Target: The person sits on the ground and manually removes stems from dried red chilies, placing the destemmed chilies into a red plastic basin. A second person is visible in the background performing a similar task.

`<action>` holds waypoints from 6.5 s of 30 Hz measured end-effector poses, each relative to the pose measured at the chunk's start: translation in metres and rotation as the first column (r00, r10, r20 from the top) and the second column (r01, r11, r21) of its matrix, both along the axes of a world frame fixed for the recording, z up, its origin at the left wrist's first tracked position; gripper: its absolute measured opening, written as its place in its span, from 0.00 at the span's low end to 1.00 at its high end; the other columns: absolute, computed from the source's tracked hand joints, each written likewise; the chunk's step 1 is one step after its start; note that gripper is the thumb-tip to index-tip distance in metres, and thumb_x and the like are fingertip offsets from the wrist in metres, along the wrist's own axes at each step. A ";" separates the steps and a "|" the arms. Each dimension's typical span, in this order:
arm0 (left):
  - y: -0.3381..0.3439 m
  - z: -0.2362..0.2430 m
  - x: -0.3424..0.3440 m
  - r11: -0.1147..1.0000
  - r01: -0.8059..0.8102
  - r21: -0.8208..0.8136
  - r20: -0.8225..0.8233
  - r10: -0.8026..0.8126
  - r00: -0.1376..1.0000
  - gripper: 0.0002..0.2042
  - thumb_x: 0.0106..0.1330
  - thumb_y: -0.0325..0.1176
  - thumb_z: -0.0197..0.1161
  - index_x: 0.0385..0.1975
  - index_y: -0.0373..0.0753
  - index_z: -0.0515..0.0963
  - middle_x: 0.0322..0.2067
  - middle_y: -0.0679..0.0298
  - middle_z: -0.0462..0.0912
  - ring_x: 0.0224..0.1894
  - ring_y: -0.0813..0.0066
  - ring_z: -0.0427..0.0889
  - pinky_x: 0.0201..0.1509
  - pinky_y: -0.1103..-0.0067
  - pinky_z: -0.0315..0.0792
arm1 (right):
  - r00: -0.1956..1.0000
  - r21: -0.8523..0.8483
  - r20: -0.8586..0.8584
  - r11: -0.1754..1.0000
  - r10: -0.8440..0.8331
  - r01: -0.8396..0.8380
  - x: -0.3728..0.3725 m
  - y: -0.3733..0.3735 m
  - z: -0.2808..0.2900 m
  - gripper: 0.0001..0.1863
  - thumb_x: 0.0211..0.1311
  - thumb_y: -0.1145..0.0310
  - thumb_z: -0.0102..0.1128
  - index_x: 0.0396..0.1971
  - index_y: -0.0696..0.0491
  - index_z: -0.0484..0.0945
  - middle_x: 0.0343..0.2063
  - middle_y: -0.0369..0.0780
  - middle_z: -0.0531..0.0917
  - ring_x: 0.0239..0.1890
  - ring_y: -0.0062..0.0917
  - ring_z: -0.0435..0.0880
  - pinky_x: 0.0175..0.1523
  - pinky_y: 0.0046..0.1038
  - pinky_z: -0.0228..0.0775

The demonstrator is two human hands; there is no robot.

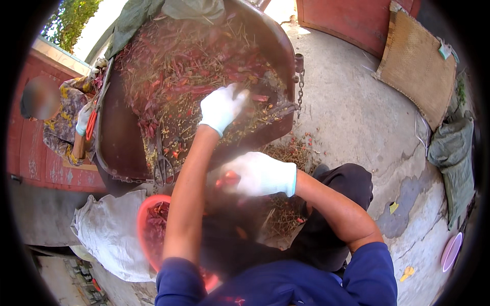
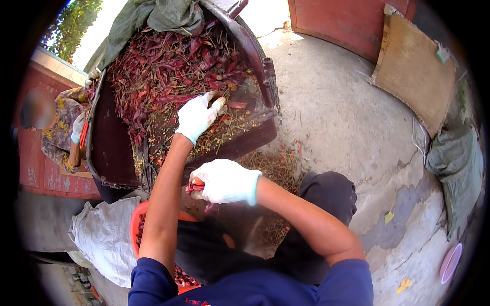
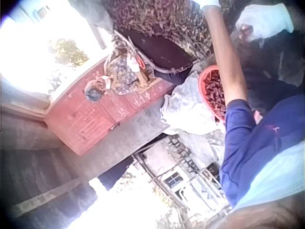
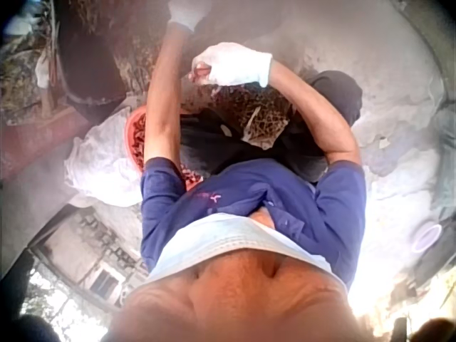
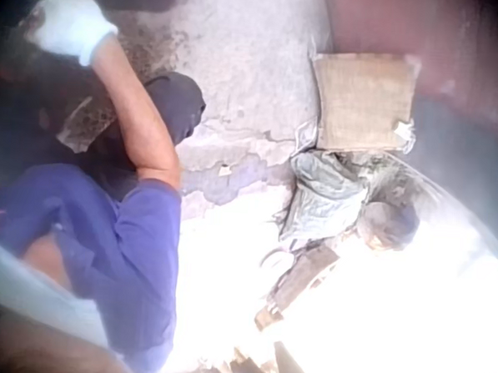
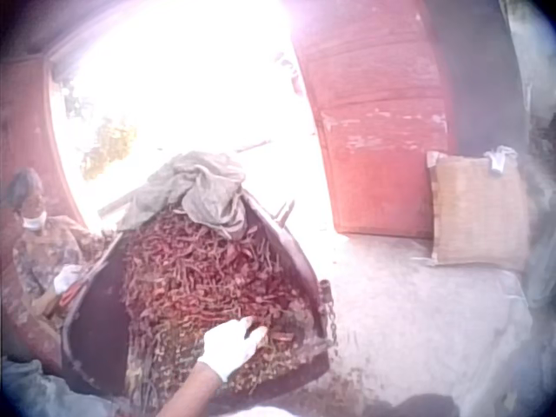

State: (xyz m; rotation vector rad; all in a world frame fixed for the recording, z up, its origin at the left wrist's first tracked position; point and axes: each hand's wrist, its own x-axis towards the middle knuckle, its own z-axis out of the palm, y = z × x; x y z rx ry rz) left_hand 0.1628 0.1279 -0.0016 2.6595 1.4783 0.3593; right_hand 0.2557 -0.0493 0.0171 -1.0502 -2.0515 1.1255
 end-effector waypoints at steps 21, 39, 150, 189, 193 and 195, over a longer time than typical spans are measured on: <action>-0.131 0.007 -0.081 0.882 0.083 0.465 0.459 -0.320 0.828 0.15 0.56 0.18 0.67 0.43 0.38 0.82 0.37 0.59 0.84 0.36 0.66 0.84 0.41 0.76 0.78 | 0.554 -0.658 -0.512 0.714 -0.657 0.239 -0.004 0.020 0.004 0.12 0.65 0.59 0.69 0.40 0.51 0.82 0.26 0.29 0.81 0.19 0.10 0.73 0.21 0.19 0.66; -0.134 0.005 -0.098 0.976 0.196 0.098 0.584 -0.216 0.782 0.09 0.54 0.22 0.70 0.36 0.35 0.82 0.38 0.60 0.84 0.38 0.66 0.84 0.44 0.74 0.77 | 0.769 -0.227 -0.299 0.825 -0.565 0.518 -0.009 0.022 -0.008 0.19 0.56 0.63 0.74 0.44 0.56 0.83 0.34 0.43 0.86 0.38 0.25 0.86 0.47 0.28 0.78; -0.124 0.002 -0.099 0.999 -0.047 0.028 0.639 0.018 0.769 0.18 0.63 0.20 0.65 0.53 0.32 0.74 0.40 0.61 0.86 0.38 0.83 0.83 0.42 0.85 0.77 | 0.515 -0.424 -0.666 0.843 -0.539 0.332 -0.035 0.021 -0.010 0.22 0.57 0.68 0.76 0.50 0.57 0.81 0.36 0.34 0.87 0.36 0.12 0.82 0.39 0.18 0.77; -0.116 0.017 -0.094 0.842 0.225 -0.490 0.864 0.435 0.252 0.11 0.74 0.33 0.60 0.43 0.30 0.81 0.30 0.67 0.81 0.29 0.83 0.73 0.34 0.84 0.69 | 0.962 0.298 -0.002 0.918 -0.273 0.262 -0.015 -0.007 0.004 0.09 0.52 0.61 0.63 0.32 0.48 0.83 0.25 0.43 0.84 0.32 0.42 0.85 0.39 0.41 0.77; -0.081 0.028 -0.094 0.872 0.132 -0.472 0.805 0.364 0.468 0.16 0.76 0.39 0.57 0.50 0.31 0.80 0.23 0.70 0.78 0.22 0.87 0.71 0.27 0.86 0.67 | 0.952 0.305 -0.115 0.902 -0.283 0.305 -0.018 -0.014 0.003 0.11 0.52 0.62 0.66 0.35 0.48 0.84 0.27 0.42 0.85 0.32 0.41 0.85 0.39 0.37 0.78; -0.064 0.030 -0.081 0.882 0.003 -0.471 0.678 0.360 0.641 0.17 0.76 0.39 0.57 0.53 0.32 0.80 0.22 0.70 0.78 0.21 0.88 0.71 0.28 0.87 0.67 | 0.941 0.257 -0.170 0.909 -0.291 0.327 -0.016 -0.011 0.006 0.11 0.52 0.62 0.67 0.36 0.49 0.84 0.28 0.43 0.85 0.32 0.41 0.85 0.40 0.36 0.78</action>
